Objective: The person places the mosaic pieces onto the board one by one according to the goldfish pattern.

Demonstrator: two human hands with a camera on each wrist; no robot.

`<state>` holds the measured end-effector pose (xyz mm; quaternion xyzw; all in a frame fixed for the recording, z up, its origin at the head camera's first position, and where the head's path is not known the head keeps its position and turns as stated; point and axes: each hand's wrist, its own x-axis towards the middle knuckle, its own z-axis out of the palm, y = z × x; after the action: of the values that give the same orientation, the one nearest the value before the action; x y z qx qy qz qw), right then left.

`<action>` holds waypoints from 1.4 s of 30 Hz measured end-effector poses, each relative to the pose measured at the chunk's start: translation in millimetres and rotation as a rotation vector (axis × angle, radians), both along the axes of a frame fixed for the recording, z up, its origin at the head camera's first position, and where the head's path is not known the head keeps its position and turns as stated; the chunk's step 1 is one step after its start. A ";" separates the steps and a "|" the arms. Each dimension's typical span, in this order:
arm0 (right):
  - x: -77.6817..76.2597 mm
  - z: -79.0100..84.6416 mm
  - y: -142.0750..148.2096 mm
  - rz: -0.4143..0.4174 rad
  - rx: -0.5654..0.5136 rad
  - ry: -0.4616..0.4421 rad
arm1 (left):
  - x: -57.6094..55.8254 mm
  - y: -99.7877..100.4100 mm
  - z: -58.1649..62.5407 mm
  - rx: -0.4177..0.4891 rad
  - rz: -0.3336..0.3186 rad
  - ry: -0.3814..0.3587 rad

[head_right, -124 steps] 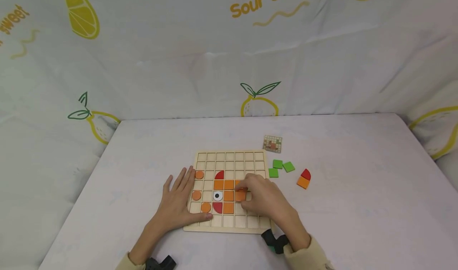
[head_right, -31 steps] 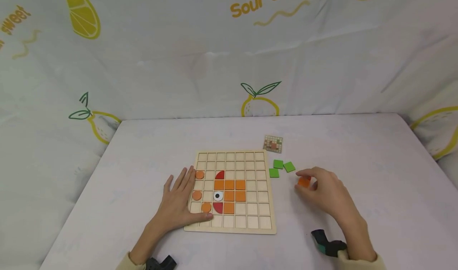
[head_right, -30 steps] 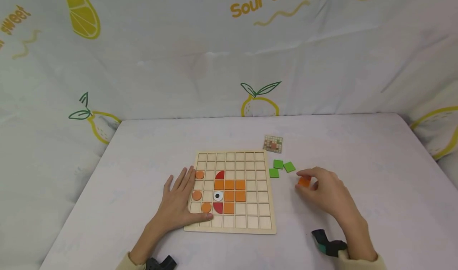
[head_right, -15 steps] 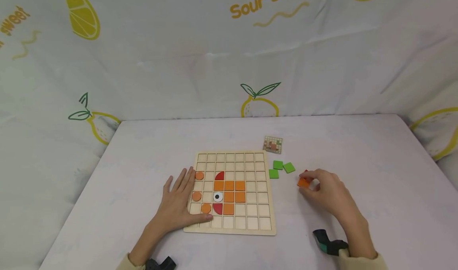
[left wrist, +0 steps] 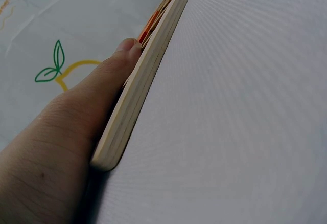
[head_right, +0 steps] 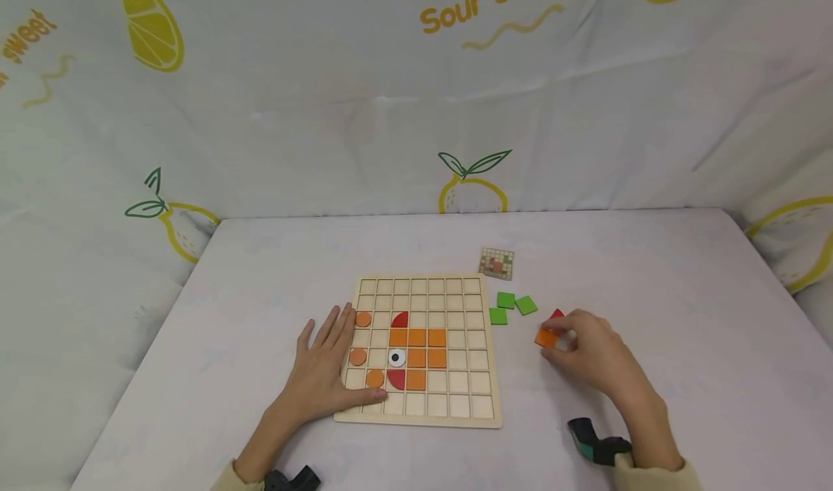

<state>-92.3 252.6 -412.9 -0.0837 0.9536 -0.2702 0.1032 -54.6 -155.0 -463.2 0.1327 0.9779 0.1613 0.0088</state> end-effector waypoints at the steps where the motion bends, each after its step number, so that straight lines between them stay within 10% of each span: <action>1: -0.1 -0.1 0.3 -0.001 0.000 -0.004 | -0.2 -0.1 -0.2 -0.001 -0.001 0.001; 42: 5.9 8.8 -33.3 0.100 -0.070 0.101 | 0.8 0.8 3.8 0.022 0.003 -0.022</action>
<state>-86.4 219.3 -404.1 -0.1485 0.9422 -0.2931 0.0654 -53.8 -154.1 -459.4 0.1294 0.9762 0.1733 0.0177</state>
